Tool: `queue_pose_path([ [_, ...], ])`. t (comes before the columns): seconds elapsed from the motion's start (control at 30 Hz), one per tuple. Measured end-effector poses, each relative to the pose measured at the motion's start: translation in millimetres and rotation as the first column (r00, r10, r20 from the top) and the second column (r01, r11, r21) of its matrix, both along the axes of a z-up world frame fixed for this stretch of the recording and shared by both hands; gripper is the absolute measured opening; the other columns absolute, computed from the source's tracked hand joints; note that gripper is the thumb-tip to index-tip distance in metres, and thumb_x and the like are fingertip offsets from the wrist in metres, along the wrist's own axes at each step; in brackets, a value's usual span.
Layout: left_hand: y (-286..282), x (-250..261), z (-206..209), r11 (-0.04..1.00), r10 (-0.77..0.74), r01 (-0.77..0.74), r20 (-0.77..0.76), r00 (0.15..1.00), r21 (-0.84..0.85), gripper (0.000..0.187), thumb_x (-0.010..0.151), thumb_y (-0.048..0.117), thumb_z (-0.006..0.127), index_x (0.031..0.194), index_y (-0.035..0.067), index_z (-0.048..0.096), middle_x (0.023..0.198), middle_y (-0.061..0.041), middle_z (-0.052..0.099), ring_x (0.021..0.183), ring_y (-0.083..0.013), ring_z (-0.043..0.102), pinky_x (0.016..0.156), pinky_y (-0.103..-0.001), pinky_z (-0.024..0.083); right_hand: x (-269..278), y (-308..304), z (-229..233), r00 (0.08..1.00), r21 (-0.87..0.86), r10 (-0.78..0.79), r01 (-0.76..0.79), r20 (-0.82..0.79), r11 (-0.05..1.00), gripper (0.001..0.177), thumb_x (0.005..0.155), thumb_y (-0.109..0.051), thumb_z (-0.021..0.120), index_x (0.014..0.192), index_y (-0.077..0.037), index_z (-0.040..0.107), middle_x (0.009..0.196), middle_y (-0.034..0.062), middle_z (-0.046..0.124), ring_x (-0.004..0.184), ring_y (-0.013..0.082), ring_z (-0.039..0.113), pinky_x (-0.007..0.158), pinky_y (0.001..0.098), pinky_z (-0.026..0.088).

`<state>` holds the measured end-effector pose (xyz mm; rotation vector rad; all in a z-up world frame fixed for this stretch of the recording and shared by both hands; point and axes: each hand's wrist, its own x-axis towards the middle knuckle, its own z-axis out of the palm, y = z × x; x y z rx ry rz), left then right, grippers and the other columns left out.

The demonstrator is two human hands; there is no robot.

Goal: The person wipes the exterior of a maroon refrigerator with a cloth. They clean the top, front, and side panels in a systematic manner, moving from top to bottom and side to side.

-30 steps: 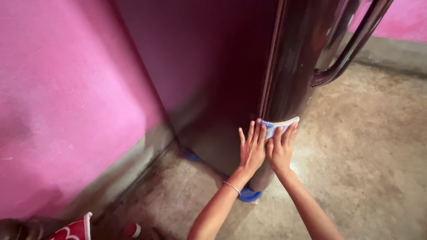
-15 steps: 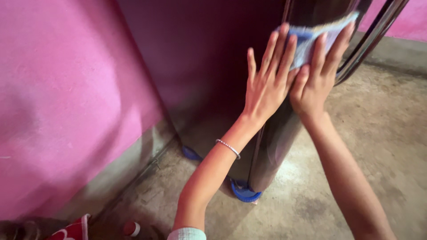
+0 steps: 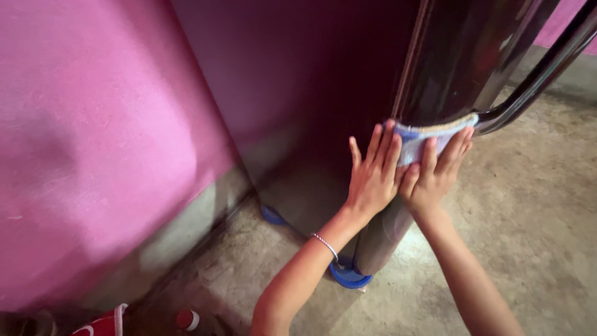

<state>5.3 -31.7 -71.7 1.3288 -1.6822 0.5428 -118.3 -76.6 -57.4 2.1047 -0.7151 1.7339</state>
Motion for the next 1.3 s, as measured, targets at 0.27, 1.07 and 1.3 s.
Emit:
queue_pose_path([
  [0.27, -2, 0, -84, 0.997, 0.006, -0.006, -0.002, 1.0, 0.082, 0.075, 0.11, 0.039, 0.046, 0.168, 0.012, 0.007, 0.173, -0.018, 0.022, 0.161, -0.0422, 0.021, 0.119, -0.083, 0.004, -3, -8, -90, 1.0, 0.042, -0.002, 0.002, -0.006, 0.999, 0.057, 0.111, -0.03, 0.035, 0.166, -0.021, 0.023, 0.168, 0.0332, 0.012, 0.157, 0.0585, 0.014, 0.128, 0.0722, 0.015],
  [1.07, 35, -7, -237, 0.907, 0.158, -0.189, 0.111, 0.981, 0.377, 0.061, 0.104, 0.037, 0.053, 0.157, 0.012, 0.036, 0.17, -0.008, 0.03, 0.159, -0.036, 0.018, 0.122, -0.071, 0.011, -27, 17, -263, 0.967, 0.242, -0.025, 0.088, -0.253, 0.966, 0.078, 0.098, -0.022, 0.062, 0.164, -0.017, 0.02, 0.165, 0.0366, 0.006, 0.15, 0.0648, 0.019, 0.122, 0.0695, 0.028],
  [1.3, 62, -29, -246, 0.861, 0.231, -0.233, 0.061, 0.971, 0.452, 0.059, 0.105, 0.026, 0.05, 0.159, 0.006, 0.038, 0.173, -0.009, 0.026, 0.161, -0.0311, 0.017, 0.125, -0.066, 0.01, -28, 52, -264, 0.952, 0.304, -0.017, 0.114, -0.305, 0.946, 0.078, 0.097, -0.019, 0.066, 0.161, -0.016, 0.022, 0.163, 0.0388, 0.01, 0.146, 0.0641, 0.024, 0.116, 0.0682, 0.036],
])
